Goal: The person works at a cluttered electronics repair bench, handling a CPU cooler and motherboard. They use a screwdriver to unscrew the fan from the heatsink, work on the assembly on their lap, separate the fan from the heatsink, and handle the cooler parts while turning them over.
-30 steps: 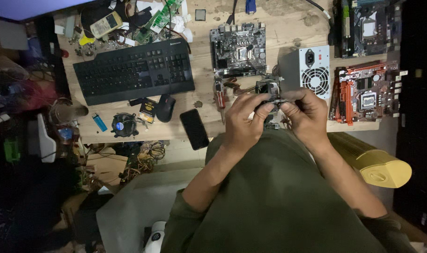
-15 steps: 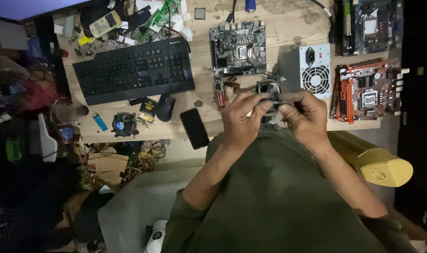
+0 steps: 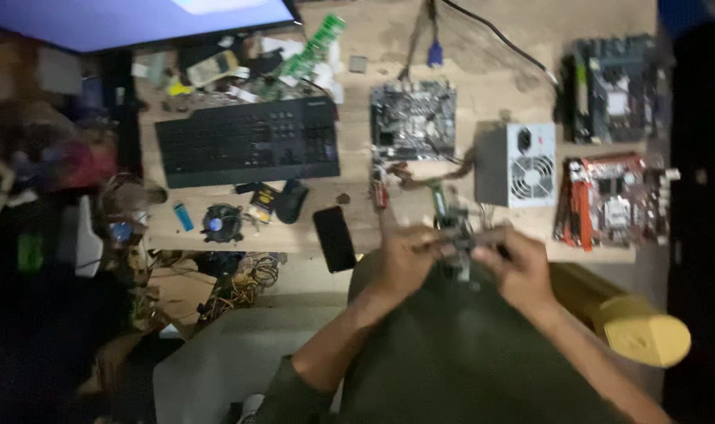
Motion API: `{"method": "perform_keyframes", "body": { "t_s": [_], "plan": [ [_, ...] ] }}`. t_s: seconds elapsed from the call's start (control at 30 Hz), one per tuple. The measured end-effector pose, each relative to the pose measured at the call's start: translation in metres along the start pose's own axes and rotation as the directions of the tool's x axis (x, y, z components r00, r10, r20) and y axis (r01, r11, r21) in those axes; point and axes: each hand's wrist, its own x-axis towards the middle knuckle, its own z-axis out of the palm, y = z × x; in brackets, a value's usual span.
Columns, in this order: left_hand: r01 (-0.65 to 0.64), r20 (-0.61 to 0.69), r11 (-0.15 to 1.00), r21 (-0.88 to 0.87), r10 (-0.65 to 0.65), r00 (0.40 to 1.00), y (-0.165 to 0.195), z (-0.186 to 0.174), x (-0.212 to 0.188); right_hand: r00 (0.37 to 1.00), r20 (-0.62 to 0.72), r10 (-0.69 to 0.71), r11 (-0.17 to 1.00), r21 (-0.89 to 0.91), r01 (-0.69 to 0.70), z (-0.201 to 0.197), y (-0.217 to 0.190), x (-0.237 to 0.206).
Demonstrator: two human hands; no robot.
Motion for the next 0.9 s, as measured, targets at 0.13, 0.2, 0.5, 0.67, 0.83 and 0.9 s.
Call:
{"method": "perform_keyframes", "body": {
  "t_s": [0.13,0.2,0.5,0.67,0.83,0.9],
  "plan": [
    [-0.088,-0.031,0.995,-0.048,0.087,0.996,-0.007,0.004,-0.017,0.991,0.028,0.132,0.987,-0.097,-0.129,0.011,0.002,-0.015],
    [0.014,0.016,1.000,-0.028,-0.013,1.000,-0.009,0.003,-0.025,0.993,0.006,0.118,0.984,-0.139,-0.116,0.015,0.002,-0.020],
    [0.151,0.145,0.988,-0.033,-0.144,0.979,-0.019,-0.006,-0.013,0.961,0.113,0.254,0.967,-0.003,-0.255,0.011,0.015,-0.016],
    [0.227,0.213,0.970,-0.090,-0.204,0.956,-0.031,-0.005,-0.006,0.944,0.005,0.331,0.917,0.235,-0.323,0.014,0.034,-0.021],
    [0.090,0.219,0.996,0.015,-0.091,0.971,-0.033,-0.012,-0.003,0.977,-0.041,0.210,0.972,0.113,-0.205,0.026,0.040,-0.024],
    [-0.101,0.228,0.993,0.068,0.083,0.970,-0.030,-0.016,-0.001,0.977,-0.039,0.211,0.976,0.068,-0.208,0.028,0.037,-0.024]
  ]
}}
